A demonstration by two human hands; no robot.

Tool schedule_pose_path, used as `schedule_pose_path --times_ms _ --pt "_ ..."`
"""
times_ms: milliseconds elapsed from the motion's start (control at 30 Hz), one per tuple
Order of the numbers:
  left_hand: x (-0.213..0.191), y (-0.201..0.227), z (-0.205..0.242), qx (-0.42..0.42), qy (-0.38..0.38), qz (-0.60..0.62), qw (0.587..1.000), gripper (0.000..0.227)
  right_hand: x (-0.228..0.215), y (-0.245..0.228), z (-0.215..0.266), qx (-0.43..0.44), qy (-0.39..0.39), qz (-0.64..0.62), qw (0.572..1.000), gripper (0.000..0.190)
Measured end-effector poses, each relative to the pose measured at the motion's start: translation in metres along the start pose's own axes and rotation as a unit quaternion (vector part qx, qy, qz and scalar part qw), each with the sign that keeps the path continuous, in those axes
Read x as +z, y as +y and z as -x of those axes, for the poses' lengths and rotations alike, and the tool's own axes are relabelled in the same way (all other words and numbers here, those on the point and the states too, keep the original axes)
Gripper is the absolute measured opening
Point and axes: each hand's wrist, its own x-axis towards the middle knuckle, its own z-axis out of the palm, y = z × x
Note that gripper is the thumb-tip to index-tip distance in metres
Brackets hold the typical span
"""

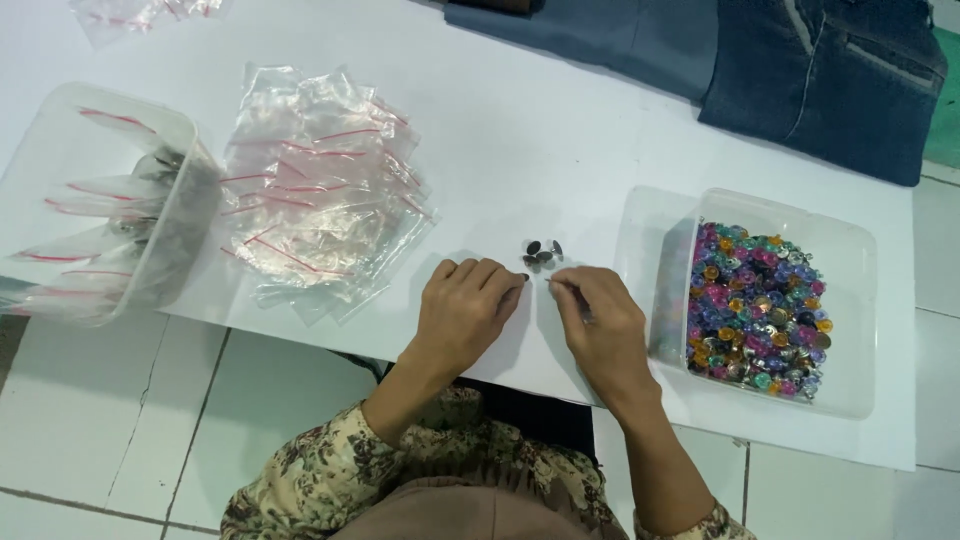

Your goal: Sorting buttons from a large container and placing them into small plastic bags for kitting.

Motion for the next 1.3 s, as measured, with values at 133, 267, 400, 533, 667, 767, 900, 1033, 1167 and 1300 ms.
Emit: schedule_pose_path --times_ms 133,267,400,533,667,767,900,1033,1167,1300 --pt "-0.003 0.001 -0.001 -0.002 -0.01 0.015 1.0 0.009 0.006 0.003 -0.002 -0.023 0.01 -0.002 1.0 0.01" --pt "-0.012 0.01 -0.011 -0.029 -0.042 0.09 0.995 0.012 -0.01 -0.014 0.0 -0.024 0.026 -0.001 0.999 0.015" --pt "-0.02 0.029 -0.031 -0.058 -0.039 0.147 0.987 0.015 -0.041 -0.039 0.011 -0.006 0.036 -0.102 0.994 0.02" --pt "-0.02 0.054 -0.053 -0.004 -0.036 0.153 0.988 0.007 -0.089 -0.037 0.028 -0.026 -0.037 -0.124 0.991 0.014" --pt "0.0 0.088 -0.074 0.041 -0.08 0.212 0.973 0.008 -0.132 0.0 0.043 0.007 0.013 -0.006 1.0 0.015" --pt "0.023 0.116 -0.09 0.077 -0.116 0.218 0.966 0.009 -0.157 0.037 0.052 0.061 0.045 0.136 0.988 0.016" --pt "0.063 0.153 -0.115 0.116 -0.139 0.149 0.972 0.013 -0.174 0.077 0.059 0.167 0.038 0.253 0.952 0.016" --pt "0.12 0.18 -0.123 0.141 -0.111 0.072 0.981 0.021 -0.167 0.109 0.062 0.179 0.012 0.3 0.937 0.015" --pt "0.145 0.189 -0.127 0.159 -0.128 0.012 0.979 0.025 -0.164 0.116 0.062 0.175 -0.029 0.374 0.91 0.018" --pt "0.15 0.187 -0.127 0.168 -0.135 0.0 0.976 0.025 -0.162 0.123 0.063 0.174 -0.066 0.428 0.884 0.037"
